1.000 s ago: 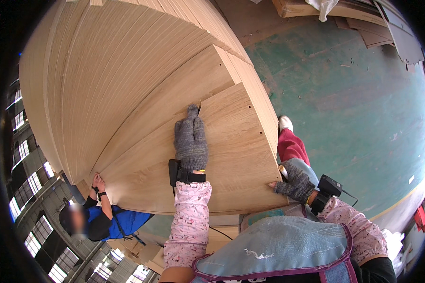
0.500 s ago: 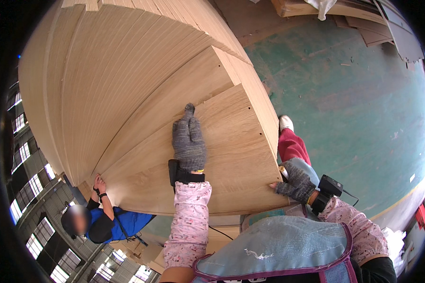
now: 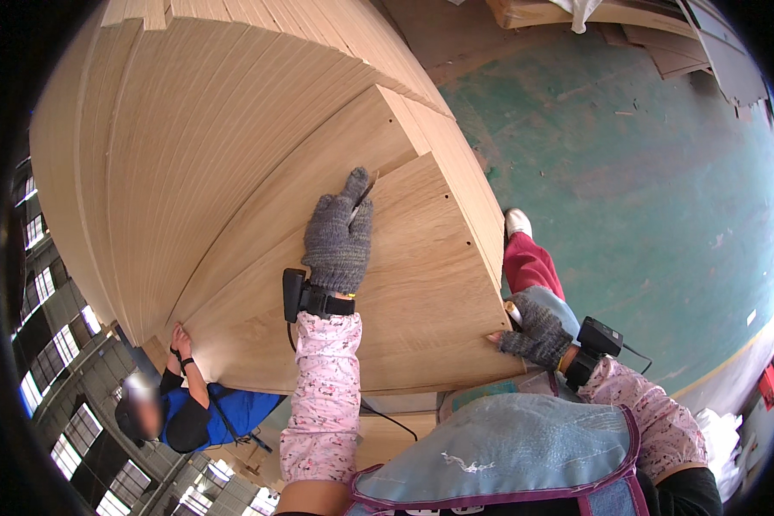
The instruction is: Inspecting and marking wood panels using a white crayon or marker in a furniture manufacturing facility.
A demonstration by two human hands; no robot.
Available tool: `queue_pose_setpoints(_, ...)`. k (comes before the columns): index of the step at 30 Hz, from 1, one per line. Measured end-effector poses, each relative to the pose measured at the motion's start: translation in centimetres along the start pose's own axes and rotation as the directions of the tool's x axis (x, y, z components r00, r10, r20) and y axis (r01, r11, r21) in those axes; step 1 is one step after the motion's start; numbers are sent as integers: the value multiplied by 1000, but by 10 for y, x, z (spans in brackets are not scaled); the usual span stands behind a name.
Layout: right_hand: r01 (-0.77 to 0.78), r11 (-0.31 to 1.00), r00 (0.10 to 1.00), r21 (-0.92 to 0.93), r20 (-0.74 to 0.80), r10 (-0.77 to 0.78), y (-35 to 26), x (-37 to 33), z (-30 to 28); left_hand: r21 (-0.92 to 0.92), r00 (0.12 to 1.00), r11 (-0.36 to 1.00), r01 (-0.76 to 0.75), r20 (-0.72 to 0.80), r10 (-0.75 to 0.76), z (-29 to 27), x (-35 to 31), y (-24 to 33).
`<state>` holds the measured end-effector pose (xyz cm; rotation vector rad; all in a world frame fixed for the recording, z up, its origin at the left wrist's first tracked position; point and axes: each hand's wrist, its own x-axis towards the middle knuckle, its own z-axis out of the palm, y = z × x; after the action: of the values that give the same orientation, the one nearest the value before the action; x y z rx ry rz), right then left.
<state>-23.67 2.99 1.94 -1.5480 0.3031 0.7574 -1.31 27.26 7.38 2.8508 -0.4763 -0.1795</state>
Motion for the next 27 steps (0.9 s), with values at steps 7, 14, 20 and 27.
queue_pose_setpoints(7, -18, 999, 1000, 36, 13, 18, -8, 1, -1, 41, 999, 999, -5, 33, 4, 1, -8, -10)
queue_pose_setpoints(14, 88, 958, 996, -272, 19, -86, 7, 6, -5, -173, 988, 984, -45, -150, 18, 10, -14, -19)
queue_pose_setpoints(20, 209, 975, 890, 79, -428, -157, -27, 46, -38, -399, 942, 891, 217, -154, -298, 13, -20, -13)
queue_pose_setpoints(27, 600, 644, 719, -474, -32, -694, -138, 114, -39, -411, 956, 909, 66, -234, -175, 14, -15, -12)
